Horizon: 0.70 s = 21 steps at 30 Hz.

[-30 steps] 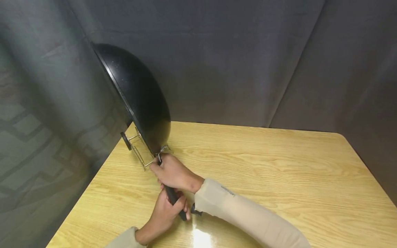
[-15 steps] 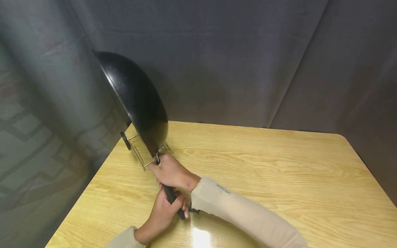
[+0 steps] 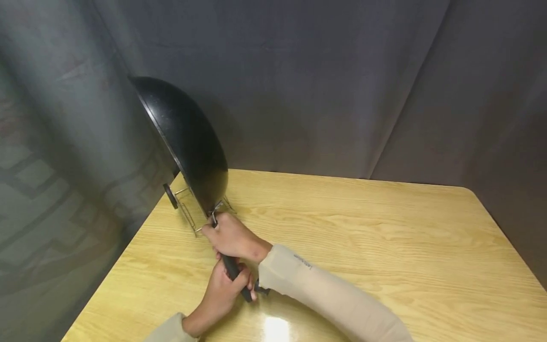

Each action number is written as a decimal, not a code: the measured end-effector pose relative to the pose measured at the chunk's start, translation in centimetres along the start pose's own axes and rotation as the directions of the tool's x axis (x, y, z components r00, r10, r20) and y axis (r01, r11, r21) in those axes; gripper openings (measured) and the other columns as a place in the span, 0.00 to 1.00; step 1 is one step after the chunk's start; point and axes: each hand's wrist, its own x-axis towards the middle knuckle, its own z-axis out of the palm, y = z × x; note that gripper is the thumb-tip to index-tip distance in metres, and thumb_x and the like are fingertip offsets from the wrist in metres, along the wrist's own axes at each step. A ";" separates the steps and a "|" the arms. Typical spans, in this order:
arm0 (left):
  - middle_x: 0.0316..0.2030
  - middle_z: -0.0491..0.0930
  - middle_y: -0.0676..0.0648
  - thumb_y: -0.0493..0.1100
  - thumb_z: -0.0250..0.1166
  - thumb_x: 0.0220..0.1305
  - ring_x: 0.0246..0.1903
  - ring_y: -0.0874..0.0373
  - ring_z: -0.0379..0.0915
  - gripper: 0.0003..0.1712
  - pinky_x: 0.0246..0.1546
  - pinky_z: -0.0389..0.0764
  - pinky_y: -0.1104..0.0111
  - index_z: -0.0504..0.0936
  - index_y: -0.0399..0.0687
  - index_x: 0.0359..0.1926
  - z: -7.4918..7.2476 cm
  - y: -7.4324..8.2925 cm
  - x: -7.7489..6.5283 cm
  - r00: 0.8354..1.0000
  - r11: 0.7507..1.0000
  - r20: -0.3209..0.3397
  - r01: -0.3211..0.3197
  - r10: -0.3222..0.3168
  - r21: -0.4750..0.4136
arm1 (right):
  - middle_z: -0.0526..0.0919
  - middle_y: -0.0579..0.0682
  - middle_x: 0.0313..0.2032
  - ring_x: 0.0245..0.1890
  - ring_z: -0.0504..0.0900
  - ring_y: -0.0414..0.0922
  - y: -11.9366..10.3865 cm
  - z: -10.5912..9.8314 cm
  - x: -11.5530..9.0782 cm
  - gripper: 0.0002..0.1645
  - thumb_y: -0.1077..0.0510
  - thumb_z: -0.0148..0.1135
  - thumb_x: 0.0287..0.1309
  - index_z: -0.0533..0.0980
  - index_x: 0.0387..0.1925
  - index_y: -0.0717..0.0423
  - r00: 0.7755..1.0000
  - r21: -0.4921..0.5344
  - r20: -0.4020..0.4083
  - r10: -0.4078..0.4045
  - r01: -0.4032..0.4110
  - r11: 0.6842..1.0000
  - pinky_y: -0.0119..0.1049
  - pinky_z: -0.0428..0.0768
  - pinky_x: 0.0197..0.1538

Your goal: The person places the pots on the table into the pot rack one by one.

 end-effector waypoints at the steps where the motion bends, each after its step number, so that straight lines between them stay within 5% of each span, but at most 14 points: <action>1: 0.21 0.77 0.38 0.26 0.55 0.66 0.18 0.56 0.82 0.06 0.23 0.86 0.57 0.67 0.23 0.41 0.0 0.0 0.0 1.000 1.000 -0.002 0.001 -0.001 -0.005 | 0.79 0.61 0.17 0.12 0.78 0.42 0.0 0.0 0.1 0.17 0.59 0.49 0.72 0.73 0.25 0.57 1.000 0.002 0.001 0.002 -0.002 1.000 0.37 0.81 0.20; 21: 0.23 0.77 0.50 0.27 0.53 0.72 0.20 0.58 0.82 0.07 0.26 0.87 0.58 0.63 0.27 0.45 0.5 0.1 0.6 0.999 0.995 0.048 -0.007 0.012 -0.100 | 0.79 0.59 0.17 0.12 0.79 0.43 -0.3 -0.8 0.3 0.18 0.58 0.50 0.73 0.72 0.24 0.57 0.999 -0.052 0.033 0.037 -0.036 0.998 0.38 0.82 0.21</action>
